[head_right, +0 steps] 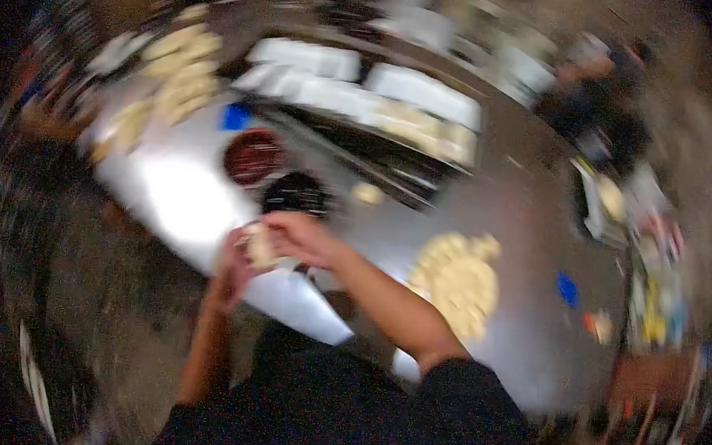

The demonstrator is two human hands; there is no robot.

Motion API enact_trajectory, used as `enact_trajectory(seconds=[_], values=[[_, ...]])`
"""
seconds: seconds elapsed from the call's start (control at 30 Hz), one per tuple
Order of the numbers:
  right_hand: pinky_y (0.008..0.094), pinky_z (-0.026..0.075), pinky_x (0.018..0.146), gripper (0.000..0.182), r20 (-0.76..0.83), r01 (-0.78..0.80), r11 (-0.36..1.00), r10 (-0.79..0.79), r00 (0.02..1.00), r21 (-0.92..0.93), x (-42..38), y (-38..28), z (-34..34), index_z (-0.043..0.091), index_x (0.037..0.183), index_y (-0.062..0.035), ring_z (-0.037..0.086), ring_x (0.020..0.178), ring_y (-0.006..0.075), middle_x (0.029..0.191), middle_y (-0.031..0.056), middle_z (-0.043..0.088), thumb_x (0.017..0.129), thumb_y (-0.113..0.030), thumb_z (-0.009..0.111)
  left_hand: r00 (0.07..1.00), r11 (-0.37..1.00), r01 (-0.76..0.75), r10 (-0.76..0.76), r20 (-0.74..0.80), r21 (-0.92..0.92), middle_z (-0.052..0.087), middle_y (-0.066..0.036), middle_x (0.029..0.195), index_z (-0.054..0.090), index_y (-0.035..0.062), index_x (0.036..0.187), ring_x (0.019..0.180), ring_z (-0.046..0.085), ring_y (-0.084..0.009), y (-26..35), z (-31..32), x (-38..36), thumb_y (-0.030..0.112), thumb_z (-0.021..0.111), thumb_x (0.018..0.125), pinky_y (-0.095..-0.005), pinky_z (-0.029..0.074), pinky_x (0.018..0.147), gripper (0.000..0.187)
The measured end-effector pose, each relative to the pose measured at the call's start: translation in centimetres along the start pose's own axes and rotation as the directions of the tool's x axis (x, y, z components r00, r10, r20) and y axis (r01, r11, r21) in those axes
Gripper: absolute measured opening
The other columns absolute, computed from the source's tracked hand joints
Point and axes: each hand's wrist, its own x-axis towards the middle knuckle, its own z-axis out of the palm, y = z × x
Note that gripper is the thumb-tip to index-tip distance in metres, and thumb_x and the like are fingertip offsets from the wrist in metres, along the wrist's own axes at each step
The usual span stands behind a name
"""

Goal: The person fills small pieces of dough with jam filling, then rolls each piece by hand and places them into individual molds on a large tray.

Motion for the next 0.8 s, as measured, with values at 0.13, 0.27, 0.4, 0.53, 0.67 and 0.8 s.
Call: enact_trajectory(seconds=[0.13,0.27,0.4,0.53,0.67,0.8], values=[[0.0314,0.050,0.061,0.018,-0.065,0.155,0.652,-0.300,0.952,-0.743,-6.5,-0.3,-1.0,0.071,0.090,-0.0084,0.060,0.066,0.0164,0.079,0.0056,0.065,0.094,-0.021,0.059,0.994,0.999,-0.012,0.015,0.108,-0.035,0.059,-0.019,0.122,0.045,-0.0011,0.131,0.111,0.061,-0.0326,-0.5,6.5,-3.5,0.058,0.025,0.100,-0.0484,0.051,0.095,0.070],[0.0366,0.048,0.069,0.013,0.227,0.007,-0.257,-0.843,0.487,-0.966,-9.2,0.4,-0.5,0.071,0.085,-0.0038,0.060,0.081,0.0243,0.088,0.0091,0.062,0.078,-0.015,0.073,0.985,0.961,-0.159,0.140,-0.096,-0.225,0.062,-0.016,0.113,0.051,-0.0058,0.123,0.103,0.063,-0.0288,-1.8,11.4,-5.5,0.028,0.045,0.102,-0.0413,0.052,0.093,0.040],[0.0367,0.050,0.071,0.020,0.340,0.173,-0.293,-0.791,0.508,-0.940,-14.0,2.3,4.5,0.070,0.093,-0.0042,0.063,0.084,0.0255,0.087,0.0107,0.061,0.075,-0.013,0.075,0.982,0.977,-0.187,0.186,-0.014,-0.105,0.064,-0.012,0.108,0.054,-0.0018,0.123,0.098,0.063,-0.0198,-1.3,13.5,-5.5,0.005,0.056,0.092,-0.0302,0.053,0.083,0.031],[0.0367,0.048,0.063,0.019,0.043,0.069,-0.003,-0.808,0.588,-0.998,-16.2,-1.5,4.3,0.065,0.092,-0.0036,0.062,0.072,0.0276,0.084,0.0118,0.060,0.076,-0.010,0.072,0.937,0.939,-0.341,0.343,0.065,-0.035,0.066,-0.007,0.104,0.057,0.0044,0.124,0.093,0.063,-0.0145,-0.8,17.3,-6.5,0.011,0.059,0.093,-0.0282,0.053,0.077,0.032],[0.0373,0.049,0.067,0.020,0.213,0.093,-0.192,-0.897,0.387,-0.977,-16.4,-0.4,4.0,0.063,0.092,-0.0020,0.061,0.078,0.0290,0.089,0.0136,0.060,0.072,-0.002,0.068,0.980,0.964,-0.195,0.183,0.080,0.179,0.066,-0.007,0.105,0.057,0.0020,0.125,0.098,0.062,-0.0143,-0.4,18.9,-6.7,0.011,0.054,0.095,-0.0285,0.050,0.087,0.030],[0.0414,0.047,0.076,0.030,0.393,0.223,-0.330,-0.835,0.384,-0.917,-17.5,0.5,6.3,0.064,0.101,-0.0036,0.057,0.091,0.0337,0.094,0.0143,0.057,0.071,-0.002,0.070,0.964,0.966,-0.258,0.259,0.066,-0.024,0.064,-0.011,0.108,0.057,-0.0026,0.124,0.095,0.061,-0.0163,0.8,18.0,-7.2,0.008,0.051,0.095,-0.0269,0.048,0.083,0.031]])
